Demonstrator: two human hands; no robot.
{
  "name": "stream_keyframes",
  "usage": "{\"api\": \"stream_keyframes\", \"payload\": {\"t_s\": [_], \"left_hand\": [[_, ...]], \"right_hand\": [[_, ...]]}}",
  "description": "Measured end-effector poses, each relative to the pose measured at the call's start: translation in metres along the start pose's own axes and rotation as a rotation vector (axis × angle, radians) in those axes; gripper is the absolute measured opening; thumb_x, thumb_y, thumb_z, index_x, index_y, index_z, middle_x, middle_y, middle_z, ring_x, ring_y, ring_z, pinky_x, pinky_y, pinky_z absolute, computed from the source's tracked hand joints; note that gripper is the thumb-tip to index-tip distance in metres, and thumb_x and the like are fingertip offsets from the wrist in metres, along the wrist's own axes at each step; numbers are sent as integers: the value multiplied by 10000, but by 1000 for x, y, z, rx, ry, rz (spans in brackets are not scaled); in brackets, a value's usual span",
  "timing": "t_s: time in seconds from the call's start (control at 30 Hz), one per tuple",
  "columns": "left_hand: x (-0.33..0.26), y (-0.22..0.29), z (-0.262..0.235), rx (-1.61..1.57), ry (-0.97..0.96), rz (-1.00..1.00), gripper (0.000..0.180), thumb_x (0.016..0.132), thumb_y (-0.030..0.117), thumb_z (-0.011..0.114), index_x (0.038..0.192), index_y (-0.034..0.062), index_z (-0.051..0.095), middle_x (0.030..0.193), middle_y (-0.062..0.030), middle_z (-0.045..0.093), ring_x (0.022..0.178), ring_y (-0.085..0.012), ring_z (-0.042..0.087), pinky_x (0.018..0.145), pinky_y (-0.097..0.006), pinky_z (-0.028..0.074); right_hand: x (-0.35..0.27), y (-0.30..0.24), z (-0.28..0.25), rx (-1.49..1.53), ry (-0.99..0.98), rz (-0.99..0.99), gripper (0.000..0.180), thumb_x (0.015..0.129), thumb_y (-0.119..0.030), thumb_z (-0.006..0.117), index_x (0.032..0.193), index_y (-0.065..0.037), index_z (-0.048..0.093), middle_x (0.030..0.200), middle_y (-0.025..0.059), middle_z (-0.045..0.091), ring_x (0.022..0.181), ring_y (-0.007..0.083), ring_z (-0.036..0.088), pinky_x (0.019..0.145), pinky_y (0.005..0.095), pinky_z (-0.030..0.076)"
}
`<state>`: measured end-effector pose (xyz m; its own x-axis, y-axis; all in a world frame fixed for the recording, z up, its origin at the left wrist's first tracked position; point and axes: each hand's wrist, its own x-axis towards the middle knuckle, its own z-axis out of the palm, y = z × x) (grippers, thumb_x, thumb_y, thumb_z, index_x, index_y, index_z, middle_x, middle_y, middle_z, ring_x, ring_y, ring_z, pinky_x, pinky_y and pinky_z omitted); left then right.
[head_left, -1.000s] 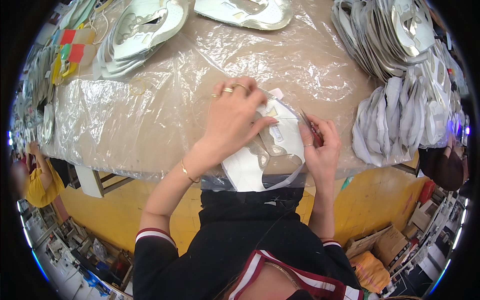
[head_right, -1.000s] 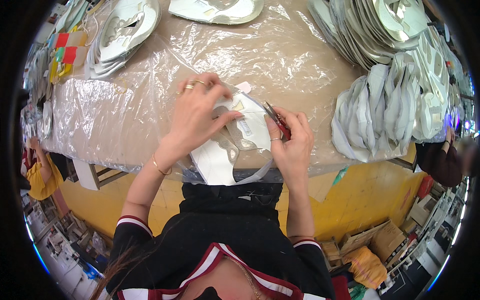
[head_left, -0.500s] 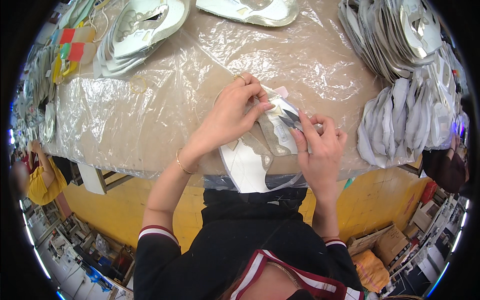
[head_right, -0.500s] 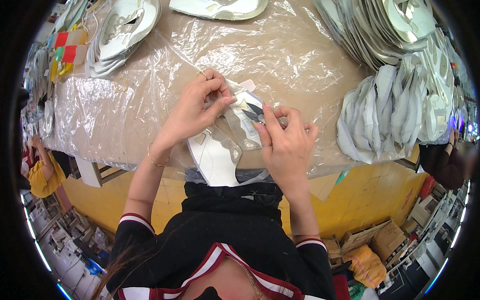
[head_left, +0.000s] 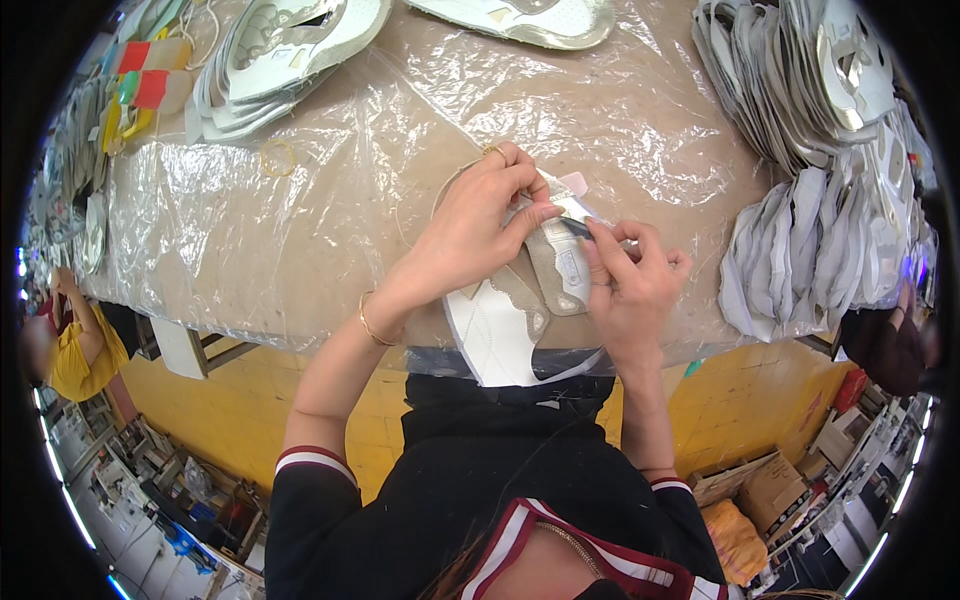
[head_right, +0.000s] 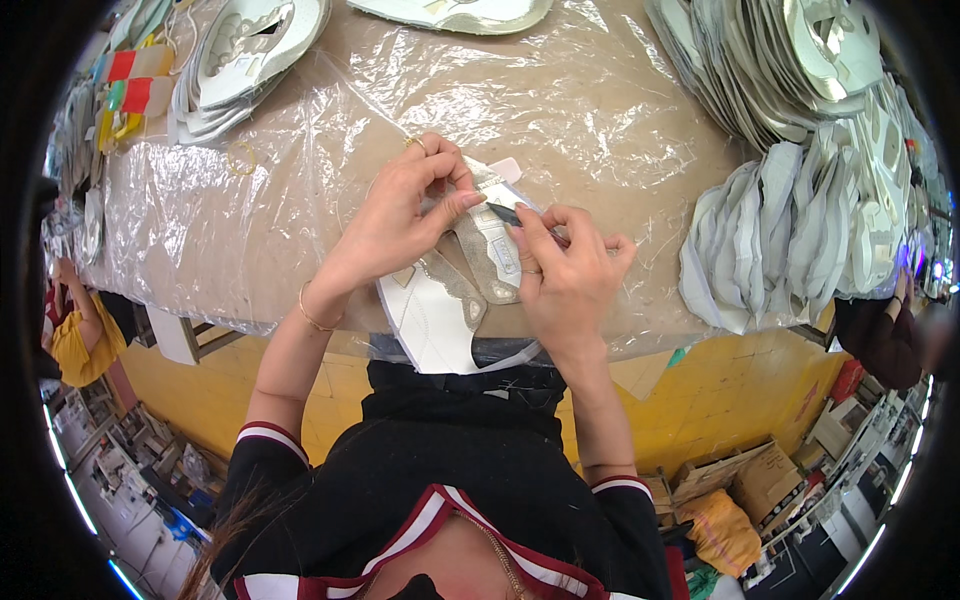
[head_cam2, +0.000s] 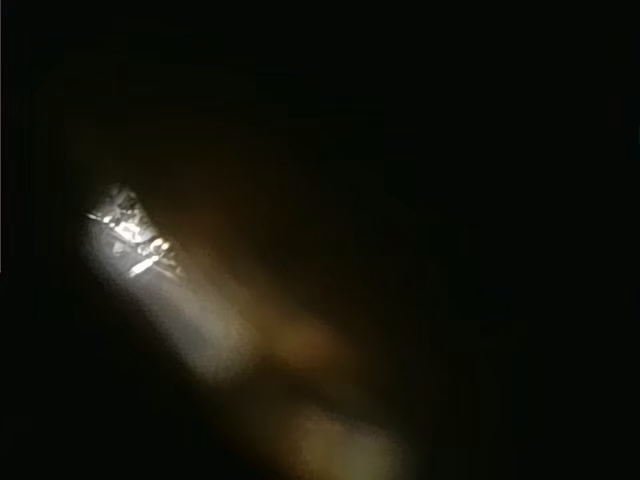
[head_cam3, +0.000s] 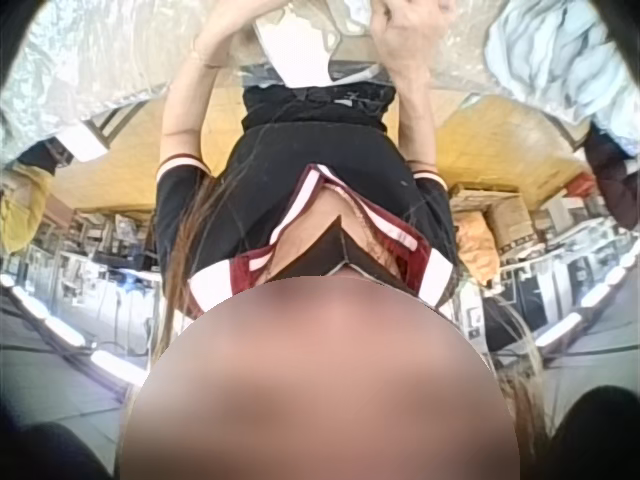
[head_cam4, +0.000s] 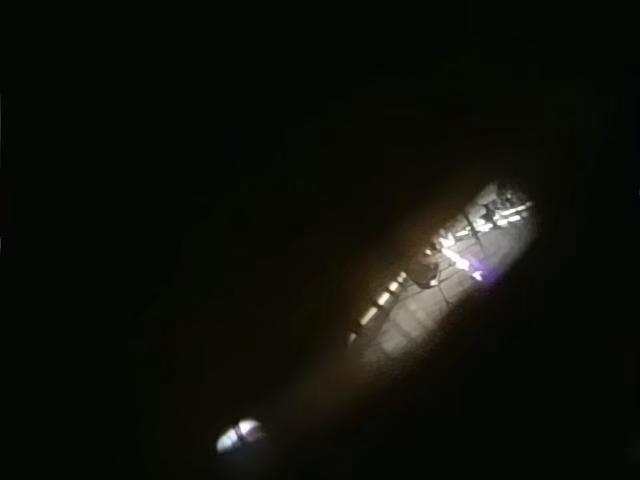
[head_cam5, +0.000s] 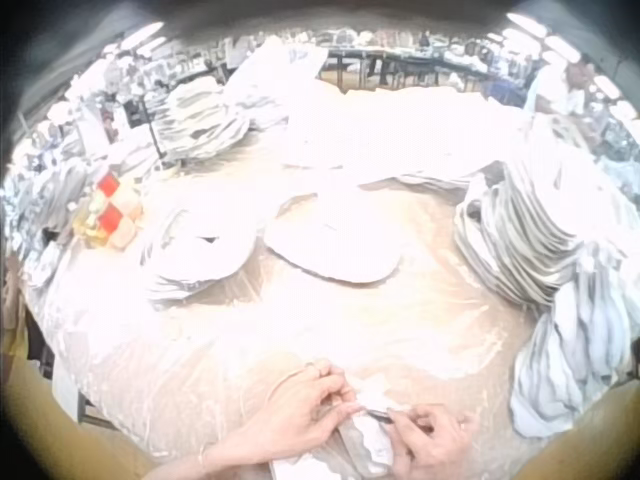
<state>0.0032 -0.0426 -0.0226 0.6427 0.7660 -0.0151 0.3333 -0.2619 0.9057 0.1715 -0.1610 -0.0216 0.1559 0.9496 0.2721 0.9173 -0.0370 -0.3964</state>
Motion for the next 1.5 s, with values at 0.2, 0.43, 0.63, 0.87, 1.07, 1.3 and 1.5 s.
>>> {"api": "stream_keyframes", "payload": {"t_s": [0.2, 0.43, 0.63, 0.87, 1.07, 1.3, 1.5], "left_hand": [[1, -1, -2, -52, -2, -13, 125, 900, 99, 676, 878, 3, 600, 909, -57, 530, 775, -164, 492, 670, -276, 419], [0, -1, -1, -41, 12, 2, 136, 909, 103, 673, 881, 3, 585, 892, -31, 512, 769, -123, 460, 661, -264, 401], [2, -3, 0, -256, 13, -95, 174, 977, 143, 611, 865, 17, 568, 874, -11, 503, 752, -105, 439, 652, -244, 380], [-18, -9, -37, -695, 332, -44, 179, 1015, 184, 574, 976, 11, 549, 942, -24, 566, 756, -73, 482, 688, -226, 407], [-54, -6, -45, -114, 595, -309, 285, 965, 161, 633, 1177, -22, 579, 894, -56, 620, 813, -106, 590, 740, -257, 491], [-82, 10, -8, -397, 243, -418, 482, 948, 95, 632, 1370, -43, 444, 1034, -150, 689, 840, -151, 668, 746, -291, 538], [-69, 4, -4, -844, 207, -400, 378, 1008, 59, 536, 1343, -74, 424, 1081, -124, 684, 977, -126, 637, 842, -275, 513]], "right_hand": [[1, 0, -3, 43, 21, -24, 225, 847, -214, 743, 1064, -158, 754, 911, -18, 599, 608, 123, 504, 772, 346, 297], [3, -4, 1, -9, 20, -31, 226, 841, -215, 747, 1058, -151, 752, 911, -20, 601, 614, 119, 510, 771, 346, 300], [3, -6, 0, -4, -30, -34, 230, 852, -210, 737, 1074, -152, 750, 923, -6, 613, 626, 125, 502, 788, 345, 307], [2, -1, -10, 533, 114, 390, 259, 915, -119, 684, 1160, -37, 705, 977, 45, 589, 768, 106, 550, 666, 256, 409], [-2, 10, -23, 574, 122, 316, 301, 921, -89, 680, 1204, 11, 664, 1004, 58, 560, 812, 102, 527, 643, 211, 430], [-6, -4, -22, 587, 41, 330, 342, 855, -100, 760, 1171, -4, 673, 1009, 70, 570, 863, 122, 552, 667, 219, 463], [-13, -16, -25, 336, -94, 100, 366, 793, -244, 793, 1122, -102, 722, 981, 54, 595, 712, 184, 532, 836, 351, 368]]}}
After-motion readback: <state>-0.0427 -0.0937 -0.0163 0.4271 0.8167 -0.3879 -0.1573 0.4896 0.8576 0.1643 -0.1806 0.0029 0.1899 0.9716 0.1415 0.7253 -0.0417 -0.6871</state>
